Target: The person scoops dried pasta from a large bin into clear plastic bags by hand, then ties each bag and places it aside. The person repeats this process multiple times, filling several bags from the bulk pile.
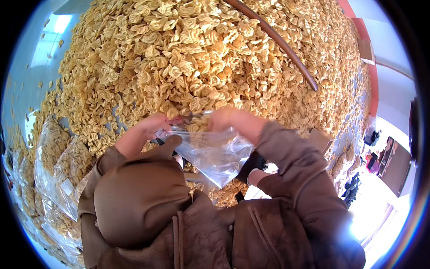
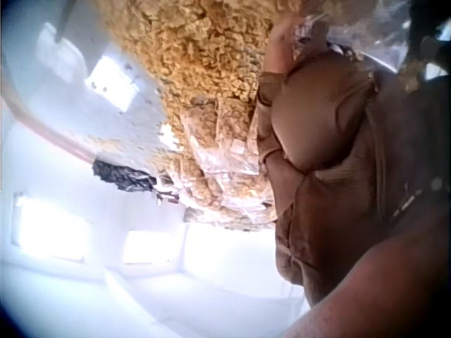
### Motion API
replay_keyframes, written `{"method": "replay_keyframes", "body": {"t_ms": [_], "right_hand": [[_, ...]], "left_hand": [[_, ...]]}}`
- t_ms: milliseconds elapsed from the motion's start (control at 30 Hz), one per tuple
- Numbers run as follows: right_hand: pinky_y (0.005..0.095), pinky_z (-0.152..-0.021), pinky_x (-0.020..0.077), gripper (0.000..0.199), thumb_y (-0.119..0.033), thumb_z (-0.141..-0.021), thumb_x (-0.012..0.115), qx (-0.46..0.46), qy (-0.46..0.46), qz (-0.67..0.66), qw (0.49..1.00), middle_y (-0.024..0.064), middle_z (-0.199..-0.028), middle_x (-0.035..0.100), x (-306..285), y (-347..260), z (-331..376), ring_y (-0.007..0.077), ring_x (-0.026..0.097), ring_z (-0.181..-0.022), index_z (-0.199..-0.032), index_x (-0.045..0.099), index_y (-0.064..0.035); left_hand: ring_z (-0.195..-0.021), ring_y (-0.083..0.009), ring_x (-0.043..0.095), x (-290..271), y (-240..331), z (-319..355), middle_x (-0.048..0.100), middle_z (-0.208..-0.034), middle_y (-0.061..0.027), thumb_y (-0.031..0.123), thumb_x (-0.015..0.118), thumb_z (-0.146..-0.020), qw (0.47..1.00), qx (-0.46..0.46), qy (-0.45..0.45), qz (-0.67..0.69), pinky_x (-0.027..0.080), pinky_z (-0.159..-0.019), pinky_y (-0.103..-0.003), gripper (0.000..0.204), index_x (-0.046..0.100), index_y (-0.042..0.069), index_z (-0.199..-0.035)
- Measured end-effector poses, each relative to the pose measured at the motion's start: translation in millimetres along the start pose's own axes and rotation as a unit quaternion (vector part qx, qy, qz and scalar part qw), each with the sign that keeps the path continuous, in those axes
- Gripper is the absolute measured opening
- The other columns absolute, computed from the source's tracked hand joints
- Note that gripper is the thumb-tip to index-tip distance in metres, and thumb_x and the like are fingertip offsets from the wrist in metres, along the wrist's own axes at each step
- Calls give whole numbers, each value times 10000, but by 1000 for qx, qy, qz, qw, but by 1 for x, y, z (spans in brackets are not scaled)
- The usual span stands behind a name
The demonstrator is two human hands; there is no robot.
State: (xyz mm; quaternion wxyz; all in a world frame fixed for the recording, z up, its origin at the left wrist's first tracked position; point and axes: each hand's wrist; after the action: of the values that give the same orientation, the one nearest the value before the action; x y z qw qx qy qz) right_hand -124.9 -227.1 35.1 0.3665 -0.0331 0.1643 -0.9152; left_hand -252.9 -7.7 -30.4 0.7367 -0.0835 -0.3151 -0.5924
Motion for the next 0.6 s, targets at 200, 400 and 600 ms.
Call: {"method": "replay_keyframes", "body": {"t_ms": [200,400,600], "right_hand": [[496,-1070,326,801,-654,-684,664,95,539,-167,820,199,-1392,352,-164,49,3,382,403,-1267,-1336,469,-231],[434,-1016,410,629,-432,-700,716,-185,432,-338,816,177,-1246,511,-95,-26,0,350,492,-1184,-1245,519,-188],[331,-934,455,640,-371,-800,651,-116,245,-534,801,173,-1237,553,31,-45,-45,237,562,-1079,-1346,464,-92]], "left_hand": [[-662,-205,618,-23,13,1,609,-767,-68,-54,653,-725,988,61,93,105,499,-581,-301,161,561,8,-841],[-735,-198,633,-20,12,-2,633,-956,-93,-54,667,-734,983,70,71,153,500,-600,-286,392,563,6,-1108],[-895,-157,626,1,6,18,626,-1099,-75,-102,584,-691,995,93,20,32,502,-724,-243,594,494,14,-1267]]}}
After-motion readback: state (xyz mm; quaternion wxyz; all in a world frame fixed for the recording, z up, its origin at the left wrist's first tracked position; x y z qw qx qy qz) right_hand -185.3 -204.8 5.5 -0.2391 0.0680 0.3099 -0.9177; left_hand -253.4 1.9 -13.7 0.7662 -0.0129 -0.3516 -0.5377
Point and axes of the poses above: each hand's wrist, its own z-axis away from the middle knuckle, its own x-axis out of the palm, y = z × x
